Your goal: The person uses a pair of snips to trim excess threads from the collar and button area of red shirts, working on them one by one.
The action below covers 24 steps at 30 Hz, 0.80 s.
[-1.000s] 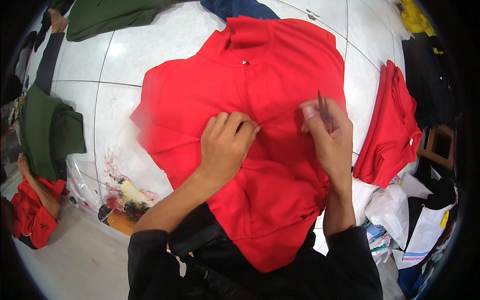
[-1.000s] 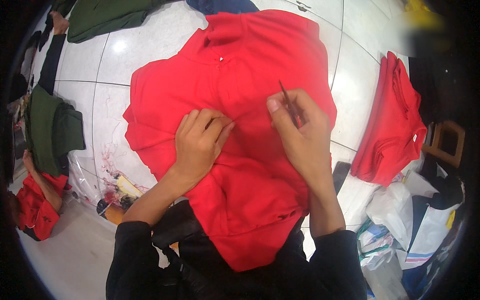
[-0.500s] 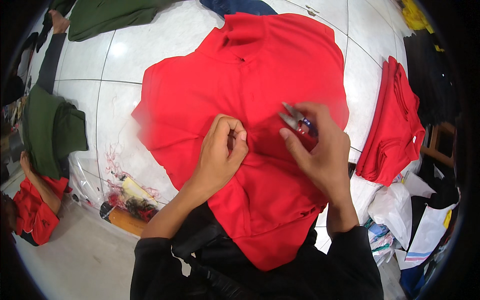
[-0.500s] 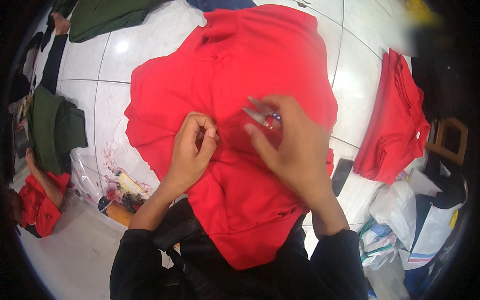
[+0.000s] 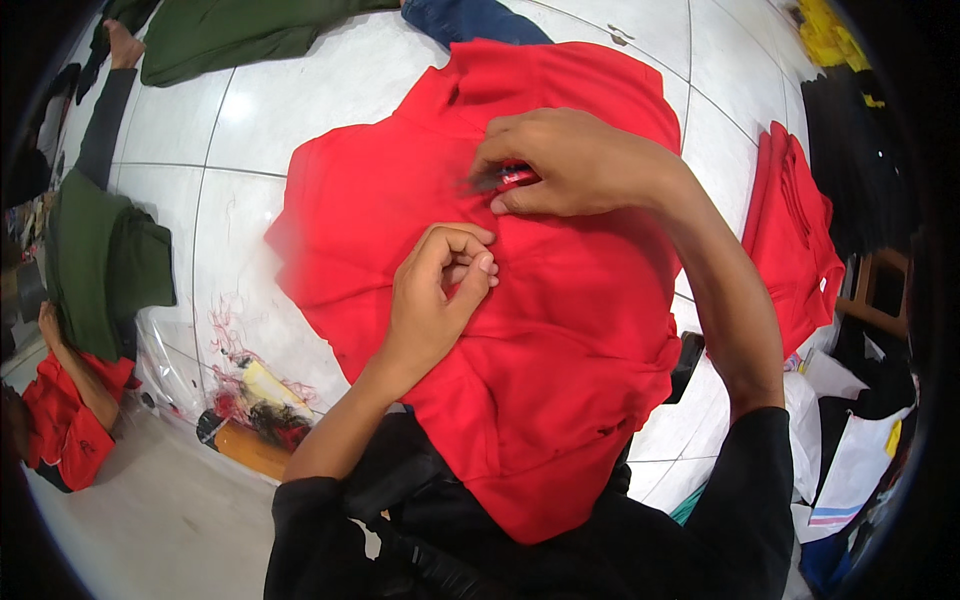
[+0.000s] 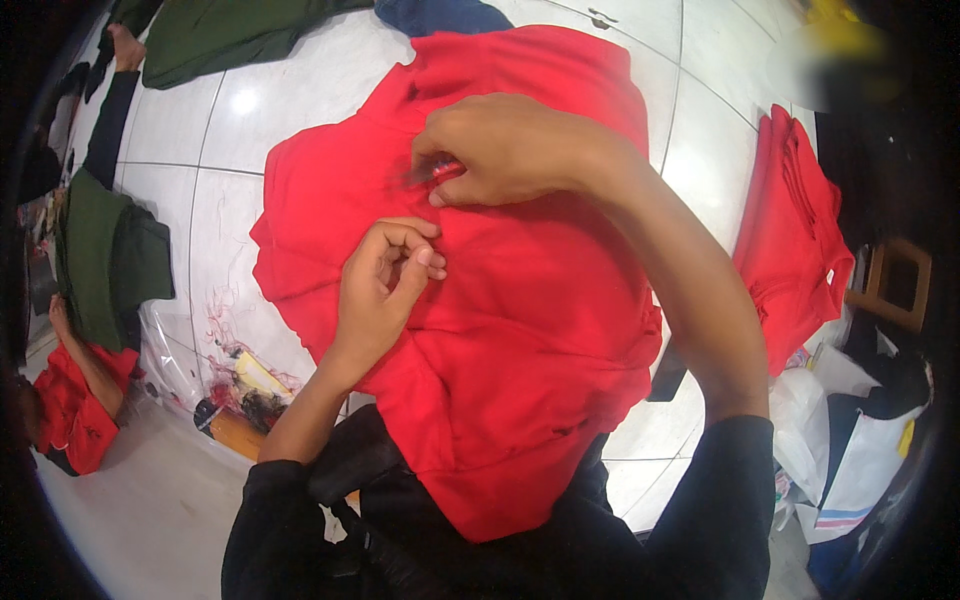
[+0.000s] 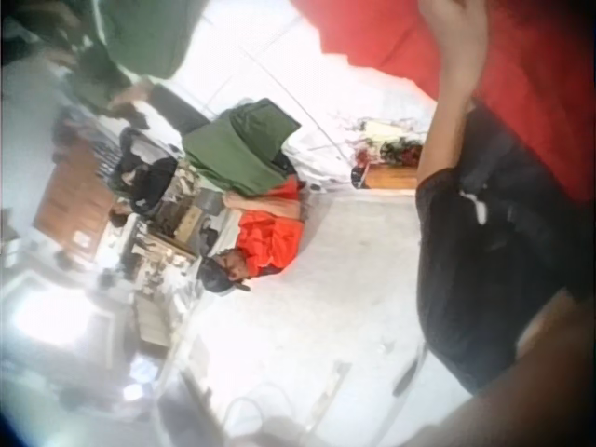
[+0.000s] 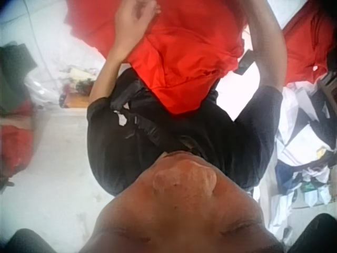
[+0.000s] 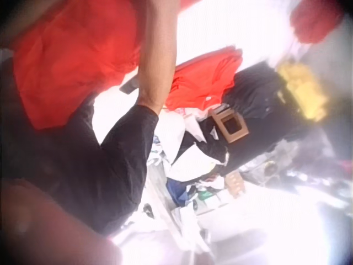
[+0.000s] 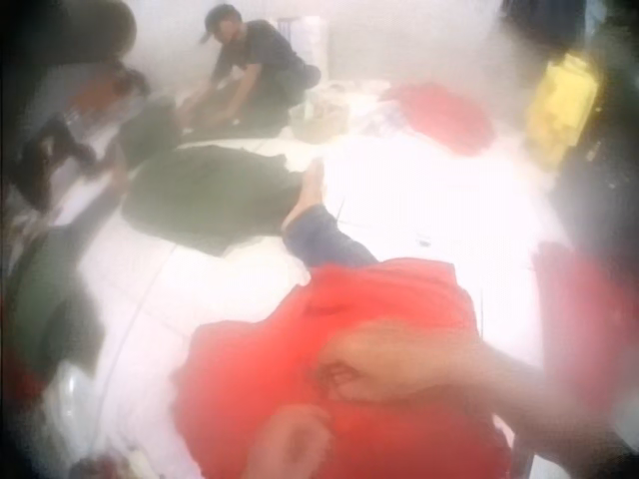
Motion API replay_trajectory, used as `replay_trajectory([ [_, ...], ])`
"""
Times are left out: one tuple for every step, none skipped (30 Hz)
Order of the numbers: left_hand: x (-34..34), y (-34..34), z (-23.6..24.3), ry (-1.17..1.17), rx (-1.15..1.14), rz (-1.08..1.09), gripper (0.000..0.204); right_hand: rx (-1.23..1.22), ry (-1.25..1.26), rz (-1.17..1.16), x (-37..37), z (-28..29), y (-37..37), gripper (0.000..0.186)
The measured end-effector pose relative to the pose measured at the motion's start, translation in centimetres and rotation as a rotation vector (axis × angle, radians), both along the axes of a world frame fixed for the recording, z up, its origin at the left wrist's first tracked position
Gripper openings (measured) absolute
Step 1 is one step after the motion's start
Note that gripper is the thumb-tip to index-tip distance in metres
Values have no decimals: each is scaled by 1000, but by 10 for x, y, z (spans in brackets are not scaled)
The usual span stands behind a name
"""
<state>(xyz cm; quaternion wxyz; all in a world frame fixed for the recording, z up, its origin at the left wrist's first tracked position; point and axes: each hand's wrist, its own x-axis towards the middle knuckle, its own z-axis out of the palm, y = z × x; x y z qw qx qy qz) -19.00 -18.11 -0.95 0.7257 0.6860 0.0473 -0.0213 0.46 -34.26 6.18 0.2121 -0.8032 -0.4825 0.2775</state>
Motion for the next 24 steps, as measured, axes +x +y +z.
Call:
replay_trajectory([
  [0, -2, -1, 83, -126, 13, 10, 14, 7, 39, 0, -2, 0, 25],
  [0, -3, -1, 109, -143, 24, 14, -24, -17, 19, 1, -2, -1, 23],
  [0, -3, -2, 136, -159, 34, 18, -62, -40, -3, 0, 2, 0, 22],
  [1, -2, -1, 162, -176, 43, 22, -101, -64, -25, -2, 6, 0, 20],
  [2, 0, 3, 127, -48, -3, 26, -76, -92, -26, -5, 8, -2, 19],
  [5, 1, 10, 86, 71, -54, 30, -61, -126, -32, -8, 12, -10, 19],
  [7, 3, 17, 48, 194, -93, 34, -39, -157, -25, -11, 15, -15, 18],
  [9, 3, 21, -1, 260, -112, 35, 0, -159, -51, -19, 21, -23, 19],
  [10, 3, 23, -46, 332, -122, 36, 46, -160, -68, -29, 27, -31, 21],
  [11, 3, 24, -91, 403, -133, 38, 89, -160, -86, -38, 34, -41, 23],
  [12, 1, 24, -134, 433, -124, 35, 78, -131, -103, -48, 43, -51, 26],
  [14, 0, 22, -176, 467, -115, 33, 71, -102, -121, -57, 51, -60, 29],
  [16, -1, 21, -220, 499, -111, 31, 63, -74, -144, -65, 57, -69, 32],
  [15, -1, 20, -261, 528, -112, 31, 20, -69, -170, -72, 59, -76, 34],
  [16, -2, 20, -307, 556, -116, 31, -23, -67, -202, -80, 60, -84, 36],
  [15, -2, 20, -350, 585, -121, 31, -64, -63, -234, -88, 58, -88, 38],
  [14, -3, 20, -355, 605, -111, 30, -46, -50, -250, -94, 56, -91, 36],
  [13, -4, 20, -361, 625, -102, 29, -27, -37, -269, -100, 54, -93, 34],
  [12, -5, 21, -366, 646, -93, 28, -7, -24, -287, -105, 52, -94, 32],
  [11, -7, 20, -363, 656, -81, 27, -3, -20, -309, -109, 51, -95, 34],
  [11, -9, 21, -360, 668, -68, 25, 2, -16, -330, -111, 50, -94, 36],
  [11, -9, 21, -356, 680, -55, 24, 7, -12, -350, -113, 49, -94, 38],
  [9, -9, 17, -381, 709, -65, 24, 28, -2, -368, -113, 48, -93, 37],
  [8, -9, 12, -410, 737, -73, 23, 48, 3, -385, -113, 48, -92, 36],
])
